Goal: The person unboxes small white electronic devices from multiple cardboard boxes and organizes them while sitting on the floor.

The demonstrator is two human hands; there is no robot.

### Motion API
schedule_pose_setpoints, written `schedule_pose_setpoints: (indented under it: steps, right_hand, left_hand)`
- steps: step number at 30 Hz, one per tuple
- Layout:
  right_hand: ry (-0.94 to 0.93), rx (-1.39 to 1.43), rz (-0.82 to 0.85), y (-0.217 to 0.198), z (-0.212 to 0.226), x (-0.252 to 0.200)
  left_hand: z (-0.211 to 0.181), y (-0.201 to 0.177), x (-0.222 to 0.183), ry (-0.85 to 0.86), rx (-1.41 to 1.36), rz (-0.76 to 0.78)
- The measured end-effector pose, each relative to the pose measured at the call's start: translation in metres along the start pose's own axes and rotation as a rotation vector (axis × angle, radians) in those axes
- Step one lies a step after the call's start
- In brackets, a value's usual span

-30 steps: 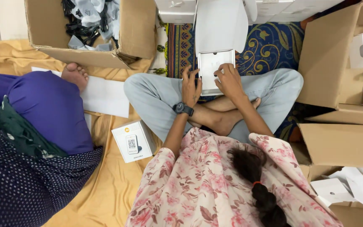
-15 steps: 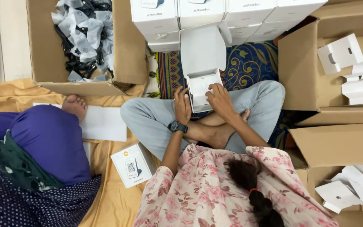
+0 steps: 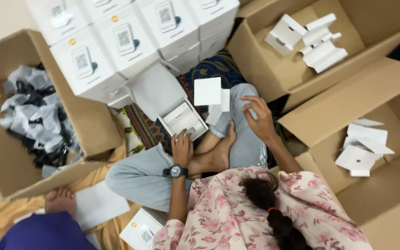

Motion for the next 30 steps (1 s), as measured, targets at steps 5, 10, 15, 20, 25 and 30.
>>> schedule_pose_setpoints:
  steps: [5,10,15,20,25,30]
  right_hand:
    - [0.412,0.25,-0.121,-0.027,-0.051,-0.031]
    - [0.372,0.189,0.136,0.039,-0.061,-0.028]
    - [0.297,0.13,0.263,0.151,-0.121,-0.009]
    - [0.444,-0.267,0.219,0.208,-0.188,0.009]
    - [0.445,-0.237,0.167,0.193,-0.213,0.019]
    - [0.264,-0.111,0.061,0.102,-0.139,0.037]
  left_hand:
    - [-0.002,0.027,-0.005,0.084,0.033,0.194]
    - [-0.008,0.024,0.007,0.08,0.02,0.22]
    - [-0.003,0.025,0.002,0.039,0.032,0.253]
    - [-0.002,0.024,0.002,0.033,0.017,0.241]
    - [0.0,0.026,0.0,0.031,0.032,0.259]
    - [-0.002,0.027,0.004,0.052,-0.01,0.265]
Point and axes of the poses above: each hand's wrist, its own x-axis towards the middle knuckle, its own y-axis out of the palm, z = x × y, the point moved 7 cm from there along x, towards the middle knuckle, and after that the axes turned 7 degrees about x, right-handed, at the moved point
